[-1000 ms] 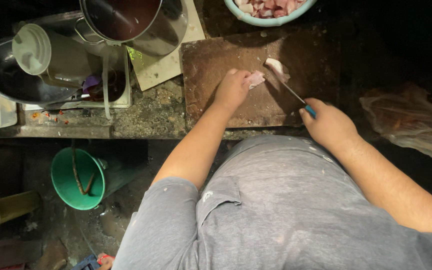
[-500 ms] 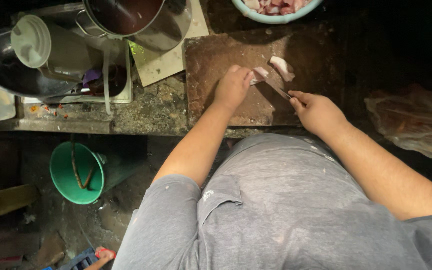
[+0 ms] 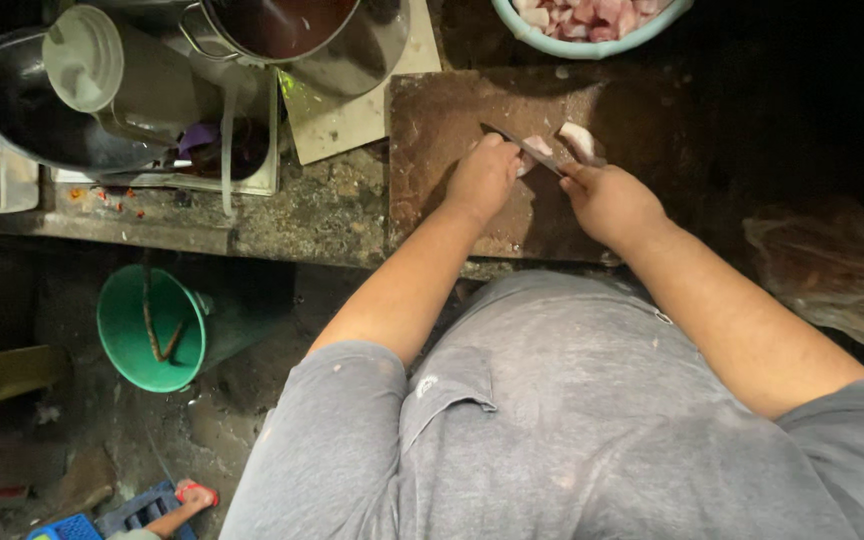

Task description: The person uses a knife to cut pieces of meat into smaller portions on a wooden cutting board and then places the cut pieces into a blue bowl.

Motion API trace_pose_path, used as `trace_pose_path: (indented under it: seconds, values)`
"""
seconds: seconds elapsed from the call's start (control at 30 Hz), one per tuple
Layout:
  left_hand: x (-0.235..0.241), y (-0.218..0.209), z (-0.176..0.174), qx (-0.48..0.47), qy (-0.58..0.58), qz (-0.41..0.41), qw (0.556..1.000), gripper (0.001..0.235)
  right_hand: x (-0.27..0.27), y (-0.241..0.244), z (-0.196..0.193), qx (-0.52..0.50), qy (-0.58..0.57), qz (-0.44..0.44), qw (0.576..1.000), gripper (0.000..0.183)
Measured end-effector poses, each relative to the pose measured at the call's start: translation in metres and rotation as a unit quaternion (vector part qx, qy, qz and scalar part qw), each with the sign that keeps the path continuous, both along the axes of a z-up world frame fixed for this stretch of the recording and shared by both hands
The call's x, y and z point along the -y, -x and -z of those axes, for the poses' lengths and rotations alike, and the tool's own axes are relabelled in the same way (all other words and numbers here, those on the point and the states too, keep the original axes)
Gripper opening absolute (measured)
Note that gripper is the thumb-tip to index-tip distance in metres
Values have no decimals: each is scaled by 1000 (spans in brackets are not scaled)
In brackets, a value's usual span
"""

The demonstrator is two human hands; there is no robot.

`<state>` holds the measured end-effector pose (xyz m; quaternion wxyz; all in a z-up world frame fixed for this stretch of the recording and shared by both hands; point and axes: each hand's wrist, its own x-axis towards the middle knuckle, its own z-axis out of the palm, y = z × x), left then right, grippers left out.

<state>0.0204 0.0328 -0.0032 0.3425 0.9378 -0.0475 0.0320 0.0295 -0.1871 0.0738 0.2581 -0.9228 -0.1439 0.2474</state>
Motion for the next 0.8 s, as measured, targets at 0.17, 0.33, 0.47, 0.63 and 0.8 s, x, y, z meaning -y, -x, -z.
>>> trace_pose_path:
  seconds: [0.17, 0.33, 0.47, 0.63, 0.8]
  values:
    - [1, 3, 4, -38, -13, 1, 999, 7, 38, 21, -8, -101, 11, 63, 993, 41]
    - [-2, 4, 14, 28, -19, 37, 999, 5, 33, 12, 5, -146, 12, 76, 986, 42]
    - [-2, 3, 15, 44, -4, 29, 999, 10, 5, -4, 27, -36, 5, 13, 999, 37]
    - [-3, 6, 10, 31, -18, 24, 999, 10, 41, 11, 23, -70, -55, 49, 995, 42]
    - [1, 19, 7, -31, 35, -42, 998, 16, 63, 33, 8, -119, 10, 106, 987, 41]
